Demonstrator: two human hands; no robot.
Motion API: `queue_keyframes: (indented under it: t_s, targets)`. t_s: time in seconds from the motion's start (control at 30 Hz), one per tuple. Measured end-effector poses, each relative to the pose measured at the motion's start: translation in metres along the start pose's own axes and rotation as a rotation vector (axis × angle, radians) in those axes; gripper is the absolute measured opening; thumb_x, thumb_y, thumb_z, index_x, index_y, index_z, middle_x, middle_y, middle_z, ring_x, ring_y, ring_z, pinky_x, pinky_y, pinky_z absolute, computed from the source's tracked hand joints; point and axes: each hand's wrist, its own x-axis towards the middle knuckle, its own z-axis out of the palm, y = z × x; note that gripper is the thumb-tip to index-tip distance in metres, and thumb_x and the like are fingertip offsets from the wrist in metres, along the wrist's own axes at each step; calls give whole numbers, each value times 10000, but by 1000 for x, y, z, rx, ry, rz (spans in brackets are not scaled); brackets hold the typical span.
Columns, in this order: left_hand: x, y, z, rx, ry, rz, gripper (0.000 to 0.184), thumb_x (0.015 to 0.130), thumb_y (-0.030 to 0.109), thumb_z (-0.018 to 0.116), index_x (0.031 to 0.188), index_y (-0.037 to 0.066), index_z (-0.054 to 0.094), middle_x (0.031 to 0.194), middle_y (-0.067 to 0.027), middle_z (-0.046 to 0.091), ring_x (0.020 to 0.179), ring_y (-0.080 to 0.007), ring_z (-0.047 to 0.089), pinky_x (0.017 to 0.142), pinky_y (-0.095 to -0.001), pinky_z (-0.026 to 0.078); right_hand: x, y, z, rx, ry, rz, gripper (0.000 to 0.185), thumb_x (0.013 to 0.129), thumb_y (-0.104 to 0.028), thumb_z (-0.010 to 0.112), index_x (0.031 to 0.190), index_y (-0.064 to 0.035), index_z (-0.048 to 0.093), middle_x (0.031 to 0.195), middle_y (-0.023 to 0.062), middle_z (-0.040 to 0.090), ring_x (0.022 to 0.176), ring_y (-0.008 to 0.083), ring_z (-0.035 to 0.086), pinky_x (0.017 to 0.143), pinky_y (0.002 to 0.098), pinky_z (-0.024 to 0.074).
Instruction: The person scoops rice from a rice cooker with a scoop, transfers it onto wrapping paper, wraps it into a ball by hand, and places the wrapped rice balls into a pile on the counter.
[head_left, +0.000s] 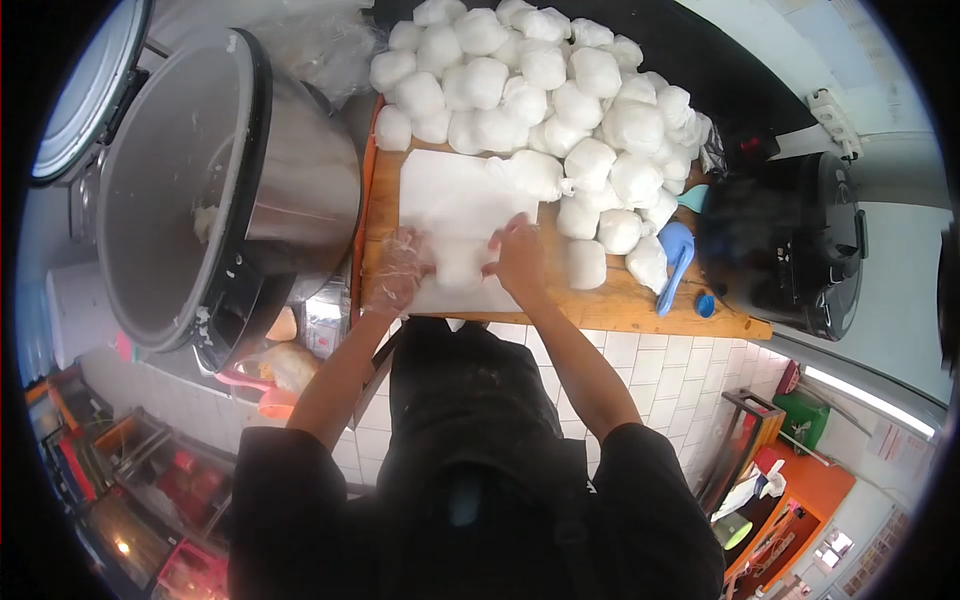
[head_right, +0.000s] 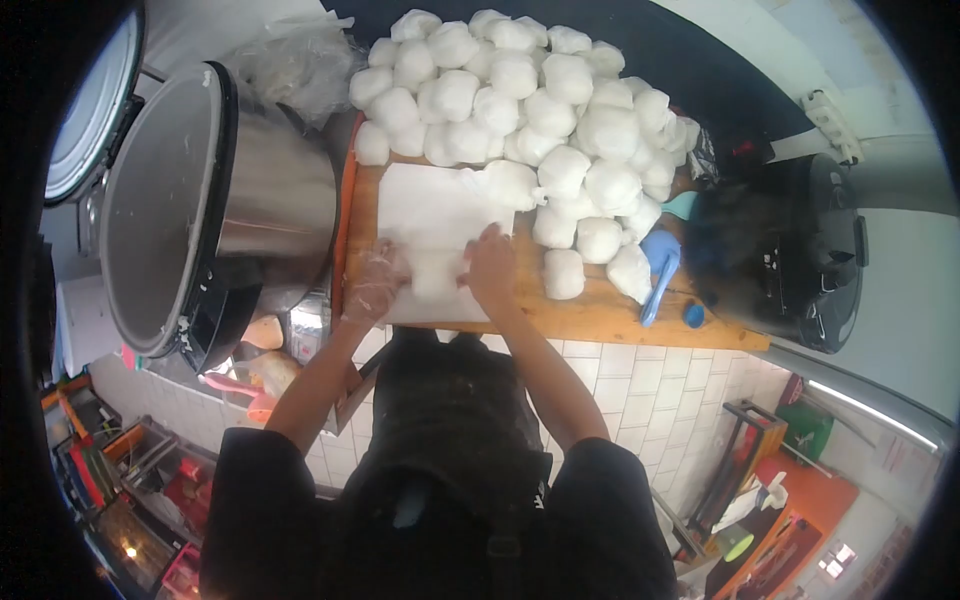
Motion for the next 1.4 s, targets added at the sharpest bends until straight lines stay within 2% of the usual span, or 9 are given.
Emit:
queue_keyframes:
  t_s: [0.07, 0.13, 0.3, 0.47, 0.57, 0.67, 0.83, 0.93, 1.4]
  targets:
    - [-5, 10, -2, 21, -38, -157, 220, 918, 150, 538, 1081, 22, 611, 965, -78, 589, 933, -212, 582, 791, -372, 497, -2, 0, 11, -18, -17, -84, 133, 864, -134, 652, 955, -38, 645, 1008, 152, 567, 933, 339, 566, 826, 434, 471]
    - [-29, 31, 21, 1064, 85, 358, 216, 871, 149, 584, 1056, 40, 608, 980, -97, 611, 887, -250, 602, 739, -383, 506, -26, 17, 65, 48, 0, -74, 216, 895, -108, 576, 1072, 8, 619, 1064, 187, 563, 953, 351, 555, 836, 469, 462]
    - [-41, 47, 48, 1188, 44, 87, 339, 824, 133, 601, 1160, 87, 618, 953, -129, 616, 872, -294, 620, 681, -404, 516, -49, -14, 67, 261, 311, -88, 419, 911, -210, 662, 1212, 78, 618, 1195, 208, 597, 1033, 318, 608, 859, 398, 494]
    - [-18, 105, 88, 829, 200, 109, 243, 879, 122, 557, 1094, 64, 655, 842, -118, 659, 753, -348, 642, 661, -463, 514, -40, -17, 26, 1428, 62, 673, 413, 901, -268, 762, 1147, 50, 670, 1072, 90, 686, 946, 150, 650, 809, 265, 513]
    - [-8, 142, 85, 1020, 69, 126, 227, 941, 80, 509, 1061, 18, 691, 829, -174, 685, 751, -387, 655, 698, -458, 527, -47, -14, 25, 1493, 171, 667, 425, 895, -273, 768, 1142, 57, 667, 1029, 85, 697, 926, 137, 641, 779, 267, 511]
    - [-19, 146, 85, 147, -177, 453, 261, 963, 182, 549, 999, -24, 705, 791, -163, 682, 722, -325, 658, 686, -419, 525, -60, -26, -8, 1167, 42, 675, 422, 821, -223, 802, 1126, 43, 682, 1034, 108, 701, 947, 168, 657, 808, 274, 516]
    - [15, 170, 85, -161, 33, -450, 349, 910, 288, 681, 1073, -19, 706, 945, -109, 699, 770, -214, 658, 686, -366, 520, -45, -18, -3, 730, 316, 227, 515, 728, -237, 828, 1177, -20, 699, 1240, 210, 634, 1138, 286, 615, 940, 375, 485]
    - [35, 151, 87, -294, -65, -489, 420, 903, 335, 714, 1098, -34, 667, 974, -96, 690, 813, -187, 646, 701, -341, 519, -47, -33, -57, 302, 59, 308, 672, 718, -388, 841, 1282, -66, 667, 1613, 197, 209, 1480, 403, 185, 1178, 534, 187]
    - [187, 304, 138, -448, -293, -130, 495, 819, 103, 704, 1260, 72, 482, 1120, -63, 599, 1042, -190, 586, 921, -316, 482, 42, 67, -199, 679, 34, -57, 918, 863, -272, 760, 1573, -57, 222, 1406, 142, 406, 1344, 308, 406, 1080, 412, 364]
